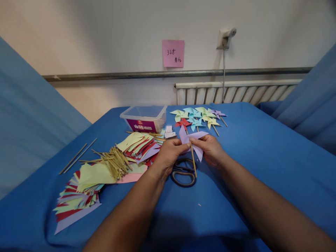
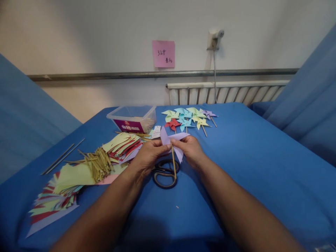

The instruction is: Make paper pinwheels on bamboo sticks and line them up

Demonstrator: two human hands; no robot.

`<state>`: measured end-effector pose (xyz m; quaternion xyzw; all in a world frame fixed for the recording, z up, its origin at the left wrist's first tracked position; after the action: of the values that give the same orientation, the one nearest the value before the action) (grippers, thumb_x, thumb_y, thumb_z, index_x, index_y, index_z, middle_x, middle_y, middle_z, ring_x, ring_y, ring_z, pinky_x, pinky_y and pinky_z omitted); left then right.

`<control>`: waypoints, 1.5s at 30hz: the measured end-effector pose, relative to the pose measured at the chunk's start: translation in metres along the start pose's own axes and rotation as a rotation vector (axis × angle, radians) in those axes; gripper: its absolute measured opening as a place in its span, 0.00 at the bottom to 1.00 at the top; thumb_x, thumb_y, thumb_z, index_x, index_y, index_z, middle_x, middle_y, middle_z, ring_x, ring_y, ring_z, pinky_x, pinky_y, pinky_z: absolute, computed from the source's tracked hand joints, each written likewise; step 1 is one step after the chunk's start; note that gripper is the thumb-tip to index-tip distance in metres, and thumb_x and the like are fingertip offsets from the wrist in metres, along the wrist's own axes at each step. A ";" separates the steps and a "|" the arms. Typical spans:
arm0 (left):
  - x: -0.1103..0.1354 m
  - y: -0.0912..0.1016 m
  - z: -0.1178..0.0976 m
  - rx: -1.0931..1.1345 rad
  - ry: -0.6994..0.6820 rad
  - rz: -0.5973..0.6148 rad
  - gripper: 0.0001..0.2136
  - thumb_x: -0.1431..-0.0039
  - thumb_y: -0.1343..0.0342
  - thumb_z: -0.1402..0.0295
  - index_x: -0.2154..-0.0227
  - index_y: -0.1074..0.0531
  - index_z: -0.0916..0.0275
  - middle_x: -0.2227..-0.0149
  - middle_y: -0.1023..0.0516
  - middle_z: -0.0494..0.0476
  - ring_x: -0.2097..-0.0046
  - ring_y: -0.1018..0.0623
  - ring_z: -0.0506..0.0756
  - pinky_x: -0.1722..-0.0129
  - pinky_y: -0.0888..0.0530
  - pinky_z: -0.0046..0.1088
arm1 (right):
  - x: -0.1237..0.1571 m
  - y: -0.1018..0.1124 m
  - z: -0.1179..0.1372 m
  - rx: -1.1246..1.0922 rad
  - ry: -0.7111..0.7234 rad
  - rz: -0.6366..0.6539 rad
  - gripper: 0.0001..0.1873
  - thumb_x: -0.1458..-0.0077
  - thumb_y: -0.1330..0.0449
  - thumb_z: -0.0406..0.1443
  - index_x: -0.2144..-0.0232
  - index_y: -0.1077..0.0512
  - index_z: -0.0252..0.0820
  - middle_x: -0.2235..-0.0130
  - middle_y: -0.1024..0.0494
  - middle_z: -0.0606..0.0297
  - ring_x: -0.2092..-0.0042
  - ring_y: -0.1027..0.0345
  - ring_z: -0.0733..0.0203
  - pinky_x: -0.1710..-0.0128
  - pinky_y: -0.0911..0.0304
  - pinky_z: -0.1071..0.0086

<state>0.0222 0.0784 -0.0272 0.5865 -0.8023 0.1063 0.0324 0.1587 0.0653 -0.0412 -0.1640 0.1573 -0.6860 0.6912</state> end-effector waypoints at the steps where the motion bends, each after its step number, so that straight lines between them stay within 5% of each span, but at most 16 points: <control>1: 0.000 0.000 0.000 -0.010 -0.006 -0.006 0.17 0.63 0.28 0.62 0.70 0.19 0.69 0.72 0.20 0.59 0.72 0.25 0.51 0.70 0.32 0.27 | 0.000 0.000 0.000 0.001 0.004 -0.007 0.18 0.62 0.26 0.41 0.68 0.20 0.38 0.69 0.17 0.60 0.70 0.25 0.60 0.66 0.31 0.66; 23: -0.001 0.003 -0.004 -0.006 -0.006 -0.008 0.18 0.61 0.29 0.61 0.68 0.19 0.68 0.69 0.19 0.60 0.69 0.24 0.52 0.66 0.30 0.28 | -0.001 0.000 -0.002 -0.052 -0.020 0.125 0.18 0.62 0.25 0.38 0.64 0.19 0.42 0.62 0.16 0.62 0.63 0.24 0.58 0.57 0.33 0.63; 45: -0.006 0.010 0.000 -0.058 -0.026 -0.037 0.18 0.62 0.29 0.60 0.70 0.20 0.69 0.70 0.19 0.61 0.71 0.25 0.52 0.69 0.31 0.28 | -0.008 0.004 -0.013 -0.024 -0.017 0.123 0.18 0.60 0.26 0.38 0.63 0.20 0.43 0.64 0.17 0.63 0.65 0.25 0.60 0.60 0.33 0.64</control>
<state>0.0143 0.0871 -0.0295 0.6014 -0.7944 0.0747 0.0411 0.1565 0.0728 -0.0542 -0.1681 0.1694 -0.6390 0.7312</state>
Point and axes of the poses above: each hand's wrist, its own x-axis away from the middle knuckle, its own y-axis out of the back of the hand, z = x × y, the point moved 4 cm from there along -x, towards the middle knuckle
